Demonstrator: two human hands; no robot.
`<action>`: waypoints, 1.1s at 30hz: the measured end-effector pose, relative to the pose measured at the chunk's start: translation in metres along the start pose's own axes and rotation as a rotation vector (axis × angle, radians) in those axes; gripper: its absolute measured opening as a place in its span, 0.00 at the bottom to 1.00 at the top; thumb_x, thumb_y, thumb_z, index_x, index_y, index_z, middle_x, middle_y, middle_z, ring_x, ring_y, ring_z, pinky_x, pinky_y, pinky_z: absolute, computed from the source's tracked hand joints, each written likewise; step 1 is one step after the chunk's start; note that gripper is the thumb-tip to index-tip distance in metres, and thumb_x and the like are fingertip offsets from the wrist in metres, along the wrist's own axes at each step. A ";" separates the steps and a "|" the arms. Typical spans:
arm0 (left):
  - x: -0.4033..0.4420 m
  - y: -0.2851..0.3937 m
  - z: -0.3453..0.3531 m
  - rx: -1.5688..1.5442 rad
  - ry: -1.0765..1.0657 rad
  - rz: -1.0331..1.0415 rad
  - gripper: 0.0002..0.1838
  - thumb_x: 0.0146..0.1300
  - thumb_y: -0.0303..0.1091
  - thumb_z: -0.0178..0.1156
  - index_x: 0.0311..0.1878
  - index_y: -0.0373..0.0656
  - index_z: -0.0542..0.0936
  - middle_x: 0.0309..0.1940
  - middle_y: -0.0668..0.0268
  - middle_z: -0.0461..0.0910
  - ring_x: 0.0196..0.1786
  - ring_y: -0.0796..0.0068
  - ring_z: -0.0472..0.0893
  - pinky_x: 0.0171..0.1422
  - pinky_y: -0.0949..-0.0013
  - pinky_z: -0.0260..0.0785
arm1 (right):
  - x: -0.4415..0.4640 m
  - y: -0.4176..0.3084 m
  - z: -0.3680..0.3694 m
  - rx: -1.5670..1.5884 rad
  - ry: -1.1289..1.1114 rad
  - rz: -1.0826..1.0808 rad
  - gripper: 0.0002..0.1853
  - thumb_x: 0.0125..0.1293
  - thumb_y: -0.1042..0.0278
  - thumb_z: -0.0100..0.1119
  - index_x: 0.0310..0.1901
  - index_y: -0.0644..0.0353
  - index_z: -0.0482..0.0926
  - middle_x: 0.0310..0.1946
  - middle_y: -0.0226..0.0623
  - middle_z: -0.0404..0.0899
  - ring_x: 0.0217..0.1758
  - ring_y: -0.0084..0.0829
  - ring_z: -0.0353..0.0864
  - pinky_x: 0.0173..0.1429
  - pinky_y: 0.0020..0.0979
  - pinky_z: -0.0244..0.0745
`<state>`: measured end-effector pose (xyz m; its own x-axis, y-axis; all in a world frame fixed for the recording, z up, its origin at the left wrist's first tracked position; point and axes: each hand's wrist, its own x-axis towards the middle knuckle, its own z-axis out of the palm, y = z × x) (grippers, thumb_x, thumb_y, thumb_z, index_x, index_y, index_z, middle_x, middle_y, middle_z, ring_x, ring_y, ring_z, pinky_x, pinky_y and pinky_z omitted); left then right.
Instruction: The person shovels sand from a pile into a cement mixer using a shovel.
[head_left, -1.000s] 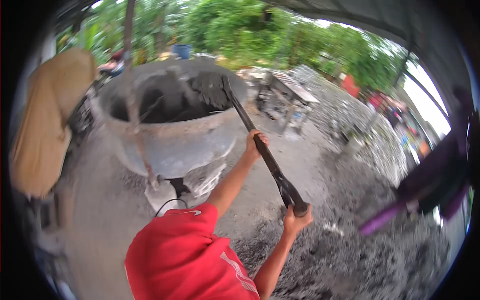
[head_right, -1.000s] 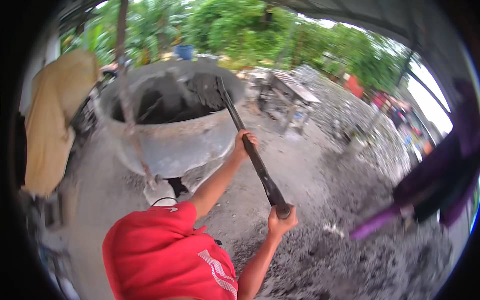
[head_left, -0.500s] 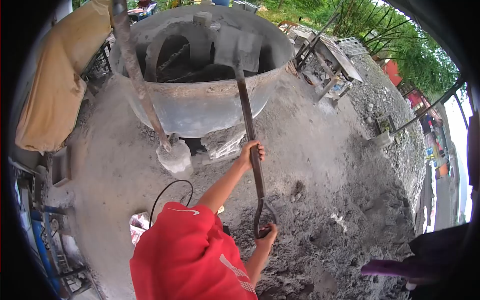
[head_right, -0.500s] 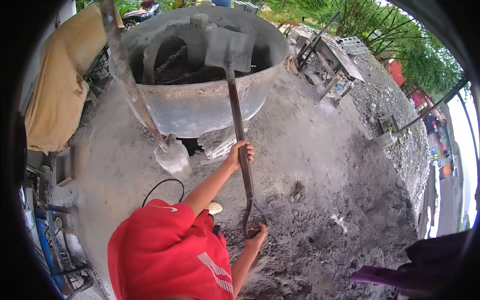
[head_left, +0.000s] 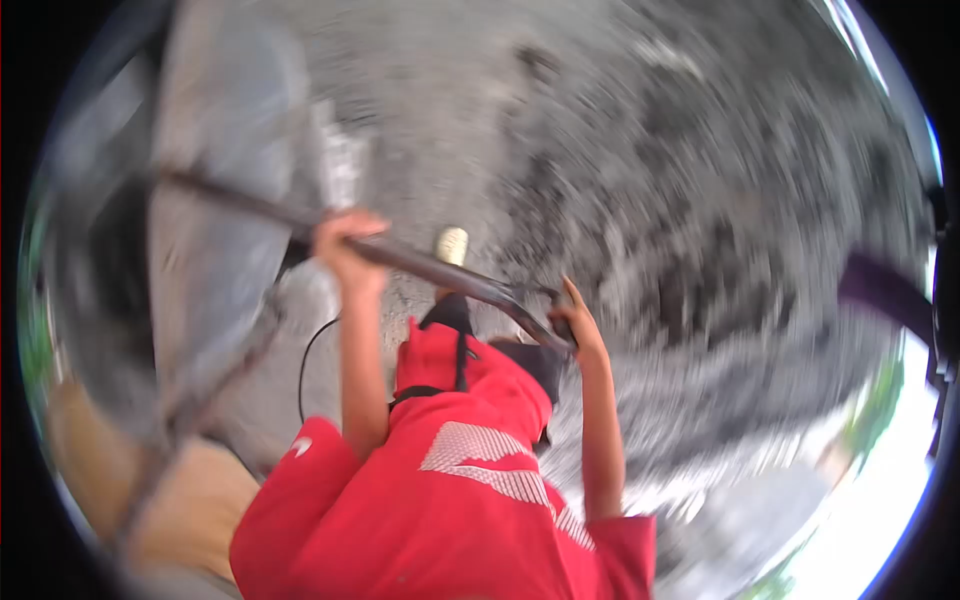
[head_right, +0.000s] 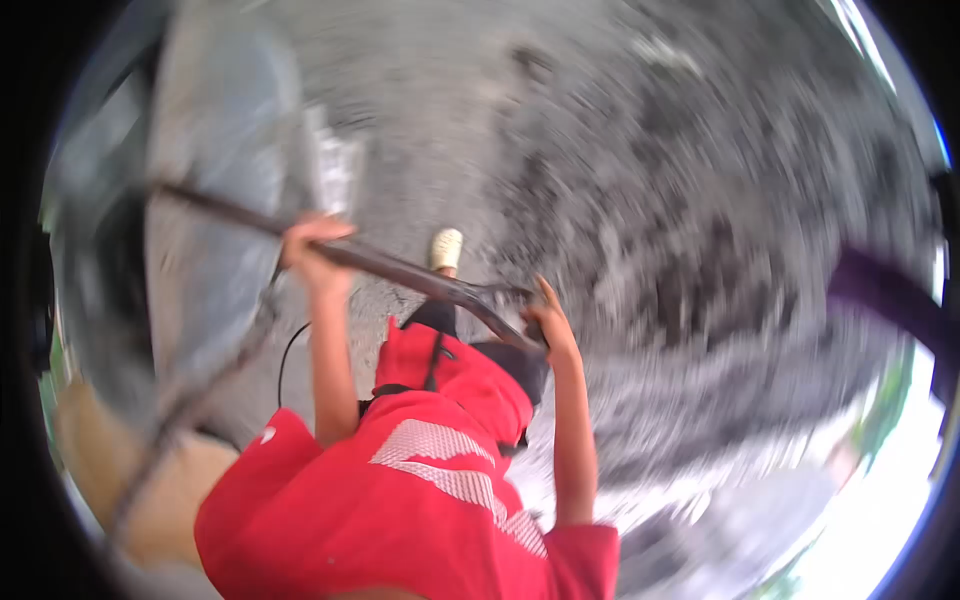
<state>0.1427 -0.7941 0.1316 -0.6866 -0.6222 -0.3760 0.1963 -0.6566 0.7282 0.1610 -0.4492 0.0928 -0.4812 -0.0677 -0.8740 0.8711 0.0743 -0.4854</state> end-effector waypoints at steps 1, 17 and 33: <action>-0.004 0.007 0.004 -0.098 0.027 -0.087 0.07 0.45 0.32 0.51 0.17 0.46 0.64 0.16 0.67 0.64 0.21 0.75 0.66 0.33 0.73 0.63 | -0.015 -0.002 -0.002 0.043 0.012 0.009 0.39 0.50 0.76 0.54 0.67 0.43 0.61 0.29 0.34 0.74 0.24 0.22 0.72 0.29 0.25 0.69; -0.002 0.068 0.046 -0.189 -0.864 -0.250 0.08 0.46 0.30 0.54 0.19 0.50 0.64 0.16 0.75 0.61 0.20 0.82 0.65 0.33 0.74 0.60 | -0.077 0.137 0.110 0.630 0.235 -0.604 0.34 0.54 0.72 0.52 0.66 0.49 0.59 0.44 0.36 0.71 0.43 0.27 0.73 0.48 0.27 0.72; -0.109 -0.226 -0.102 0.340 -0.268 -1.912 0.08 0.45 0.29 0.52 0.15 0.48 0.67 0.14 0.74 0.67 0.19 0.80 0.69 0.29 0.73 0.65 | -0.338 0.164 0.209 -0.462 1.267 -0.866 0.20 0.46 0.48 0.64 0.23 0.55 0.67 0.18 0.29 0.64 0.21 0.30 0.70 0.25 0.30 0.64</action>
<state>0.2445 -0.6215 -0.0512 0.1235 0.7787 -0.6151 -0.9075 -0.1621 -0.3875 0.4875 -0.6220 0.3137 -0.7626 0.5651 0.3149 0.3158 0.7500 -0.5811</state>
